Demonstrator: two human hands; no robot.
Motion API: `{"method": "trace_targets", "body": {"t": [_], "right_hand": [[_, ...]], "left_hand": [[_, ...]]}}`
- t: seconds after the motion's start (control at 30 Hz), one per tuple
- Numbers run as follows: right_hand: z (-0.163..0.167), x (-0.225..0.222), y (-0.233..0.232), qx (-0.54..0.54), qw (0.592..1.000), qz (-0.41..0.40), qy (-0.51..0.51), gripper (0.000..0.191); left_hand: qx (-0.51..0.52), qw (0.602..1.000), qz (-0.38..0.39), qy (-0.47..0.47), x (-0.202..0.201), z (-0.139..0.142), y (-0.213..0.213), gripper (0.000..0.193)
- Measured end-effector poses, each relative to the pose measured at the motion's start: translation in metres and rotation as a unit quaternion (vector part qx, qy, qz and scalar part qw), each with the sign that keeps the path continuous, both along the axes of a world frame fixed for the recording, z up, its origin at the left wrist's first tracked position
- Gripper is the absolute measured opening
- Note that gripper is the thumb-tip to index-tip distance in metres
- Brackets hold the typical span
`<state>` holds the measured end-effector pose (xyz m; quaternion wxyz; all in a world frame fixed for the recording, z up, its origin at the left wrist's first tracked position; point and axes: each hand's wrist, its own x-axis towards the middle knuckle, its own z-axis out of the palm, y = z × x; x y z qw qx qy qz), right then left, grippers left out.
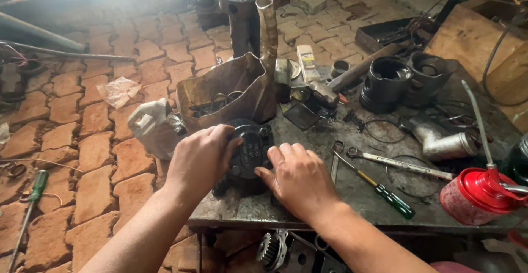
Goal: The person holds a black mechanical part on a workbench, rotates it, and uses a wrench to tighten a bolt on the part. The person continues to adjust the part and the bolt with the wrench throughout the clip.
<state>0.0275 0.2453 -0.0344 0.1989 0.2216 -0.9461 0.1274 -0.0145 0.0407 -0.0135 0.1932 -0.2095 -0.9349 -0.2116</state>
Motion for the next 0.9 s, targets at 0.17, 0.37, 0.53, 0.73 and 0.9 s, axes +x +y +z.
{"method": "trace_targets", "body": {"t": [0.17,0.37,0.53,0.73,0.9], "right_hand": [[-0.004,0.004,0.002,0.010,0.999,0.029,0.029,0.024],[-0.011,0.000,-0.004,0.012,1.000,-0.014,0.007,0.029],[-0.005,0.004,-0.004,0.019,1.000,-0.025,-0.003,0.034],[-0.003,0.008,-0.001,0.027,0.999,0.017,0.031,0.021],[-0.006,0.003,-0.007,0.018,0.999,-0.022,0.021,0.027]], "left_hand": [[0.011,0.995,-0.071,0.062,0.001,-0.006,-0.005,0.022],[0.018,0.996,-0.064,0.054,0.008,-0.004,-0.004,0.028],[0.040,0.998,0.017,-0.033,0.009,0.004,0.002,0.032],[-0.047,0.997,-0.024,-0.056,0.003,0.002,-0.005,0.020],[-0.034,0.989,-0.141,0.042,-0.001,0.004,-0.016,0.036]]}}
